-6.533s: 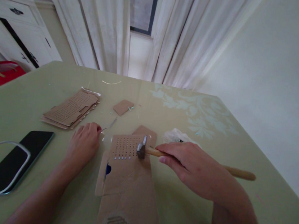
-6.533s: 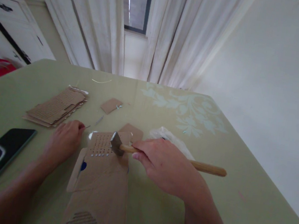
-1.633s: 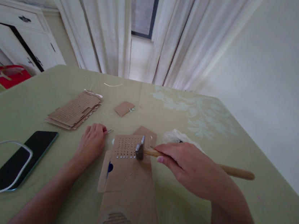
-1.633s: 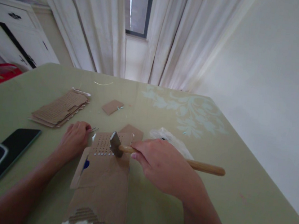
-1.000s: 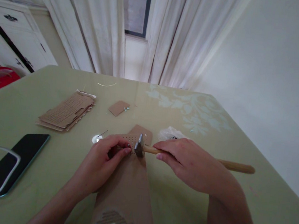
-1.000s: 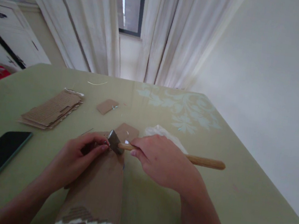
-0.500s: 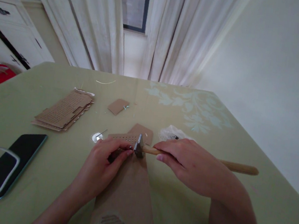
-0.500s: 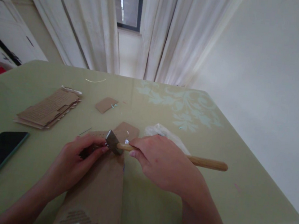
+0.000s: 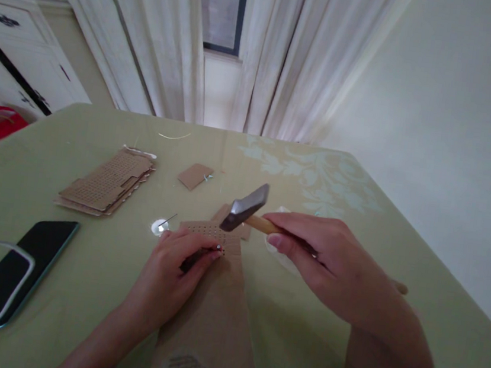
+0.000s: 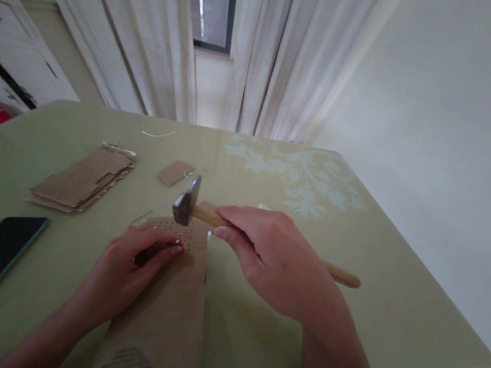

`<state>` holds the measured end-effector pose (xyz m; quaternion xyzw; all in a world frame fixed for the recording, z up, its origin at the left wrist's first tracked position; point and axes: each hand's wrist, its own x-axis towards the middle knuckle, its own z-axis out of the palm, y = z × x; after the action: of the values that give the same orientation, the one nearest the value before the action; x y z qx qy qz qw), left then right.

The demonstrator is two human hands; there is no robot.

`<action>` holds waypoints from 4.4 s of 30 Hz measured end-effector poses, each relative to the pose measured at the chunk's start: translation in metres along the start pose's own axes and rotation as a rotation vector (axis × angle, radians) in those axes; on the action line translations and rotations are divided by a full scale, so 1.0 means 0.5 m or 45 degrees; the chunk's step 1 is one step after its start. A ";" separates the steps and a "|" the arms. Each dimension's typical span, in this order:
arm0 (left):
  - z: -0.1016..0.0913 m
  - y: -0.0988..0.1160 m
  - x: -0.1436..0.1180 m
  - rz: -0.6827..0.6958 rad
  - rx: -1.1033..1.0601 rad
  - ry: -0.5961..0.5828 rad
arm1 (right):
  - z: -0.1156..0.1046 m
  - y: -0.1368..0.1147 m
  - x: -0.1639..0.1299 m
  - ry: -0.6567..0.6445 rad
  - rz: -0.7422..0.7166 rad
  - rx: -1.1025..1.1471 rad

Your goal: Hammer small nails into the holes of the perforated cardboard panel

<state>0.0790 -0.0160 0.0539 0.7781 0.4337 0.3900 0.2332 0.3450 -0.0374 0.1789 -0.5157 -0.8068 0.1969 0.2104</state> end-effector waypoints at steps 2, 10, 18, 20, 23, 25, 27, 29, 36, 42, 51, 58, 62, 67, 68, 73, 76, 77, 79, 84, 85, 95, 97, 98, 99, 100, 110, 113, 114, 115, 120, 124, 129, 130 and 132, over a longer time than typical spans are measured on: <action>0.000 0.001 0.001 0.005 0.003 -0.010 | -0.005 -0.005 -0.002 0.047 -0.001 0.098; 0.001 -0.001 0.001 0.013 0.012 -0.085 | 0.010 -0.008 -0.009 -0.090 -0.058 -0.034; -0.003 0.000 0.002 -0.003 0.054 -0.166 | 0.006 -0.011 -0.008 -0.218 0.036 -0.078; -0.002 -0.001 -0.001 -0.009 0.034 -0.143 | 0.006 -0.010 -0.009 -0.161 0.016 -0.068; 0.001 -0.004 -0.005 -0.039 0.015 -0.110 | 0.008 -0.010 -0.008 -0.092 0.031 -0.002; 0.004 -0.005 -0.007 -0.042 0.031 -0.119 | 0.012 -0.009 -0.006 -0.158 0.033 -0.041; 0.005 -0.004 -0.008 -0.029 0.060 -0.134 | 0.015 -0.008 -0.003 -0.249 0.019 -0.120; 0.004 -0.002 -0.007 -0.034 0.089 -0.137 | 0.017 -0.006 -0.003 -0.261 0.005 -0.160; -0.001 -0.001 -0.009 -0.088 0.150 -0.164 | 0.029 -0.003 0.006 -0.266 0.050 -0.113; 0.001 0.006 -0.013 -0.110 0.075 -0.121 | 0.024 0.006 0.002 -0.236 0.016 -0.111; -0.076 -0.118 0.026 -0.320 0.318 0.281 | 0.015 0.022 0.000 -0.306 0.101 -0.252; -0.047 -0.213 0.030 -0.453 0.600 0.028 | 0.017 0.018 0.003 -0.298 0.092 -0.269; -0.037 -0.219 0.035 -0.447 0.556 0.048 | 0.015 0.016 0.002 -0.306 0.101 -0.276; -0.058 -0.163 0.039 -0.396 0.371 0.147 | 0.014 0.017 0.002 -0.309 0.108 -0.305; -0.062 -0.140 0.038 -0.383 0.295 0.161 | 0.014 0.017 0.002 -0.307 0.104 -0.311; -0.059 -0.012 0.032 -0.297 -0.163 0.098 | 0.010 0.019 0.002 -0.286 0.108 -0.342; -0.042 0.028 0.034 -0.301 -0.239 -0.060 | 0.010 0.021 0.001 -0.277 0.102 -0.345; -0.035 0.032 0.034 -0.313 -0.248 -0.110 | 0.011 0.021 0.001 -0.276 0.102 -0.349; -0.025 0.031 0.036 -0.331 -0.255 -0.189 | 0.012 0.021 0.001 -0.273 0.108 -0.357; -0.016 0.023 0.035 -0.291 -0.204 -0.237 | 0.015 0.021 0.002 -0.281 0.109 -0.370; -0.016 0.024 0.034 -0.283 -0.196 -0.239 | 0.015 0.021 0.003 -0.289 0.114 -0.374; -0.011 0.024 0.030 -0.233 -0.193 -0.184 | 0.016 0.020 0.004 -0.300 0.125 -0.371; -0.009 0.020 0.029 -0.210 -0.189 -0.176 | 0.016 0.019 0.004 -0.300 0.125 -0.367; -0.009 0.018 0.028 -0.199 -0.184 -0.171 | 0.017 0.019 0.005 -0.300 0.127 -0.366; -0.008 0.017 0.027 -0.188 -0.177 -0.166 | 0.017 0.018 0.005 -0.300 0.129 -0.363; -0.008 0.016 0.026 -0.176 -0.169 -0.159 | 0.016 0.018 0.005 -0.299 0.129 -0.358; -0.001 0.014 0.023 -0.086 -0.082 -0.098 | -0.017 0.002 -0.008 0.018 0.014 0.105; 0.000 0.013 0.024 -0.030 -0.044 -0.120 | -0.013 0.001 -0.013 -0.110 -0.024 0.039; 0.000 0.013 0.023 -0.013 -0.033 -0.124 | -0.010 0.000 -0.015 -0.127 -0.037 0.001; 0.001 0.012 0.023 0.002 -0.023 -0.123 | -0.009 -0.001 -0.016 -0.120 -0.047 -0.023; 0.000 0.010 0.022 0.069 -0.004 -0.107 | -0.008 -0.007 -0.017 -0.049 -0.017 0.067; -0.001 0.009 0.020 0.080 0.006 -0.173 | -0.005 -0.001 -0.013 -0.127 -0.038 -0.027; 0.001 0.006 0.014 0.049 0.005 -0.149 | -0.008 0.000 -0.013 -0.070 -0.023 0.054; 0.001 0.006 0.013 0.046 0.007 -0.149 | -0.008 -0.001 -0.013 -0.073 -0.018 0.057; 0.000 0.007 0.013 0.050 0.019 -0.173 | -0.006 0.000 -0.013 -0.128 -0.007 -0.010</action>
<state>0.0829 -0.0123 0.0588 0.8129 0.4044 0.3375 0.2487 0.3491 -0.0431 0.1804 -0.5037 -0.8187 0.2187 0.1681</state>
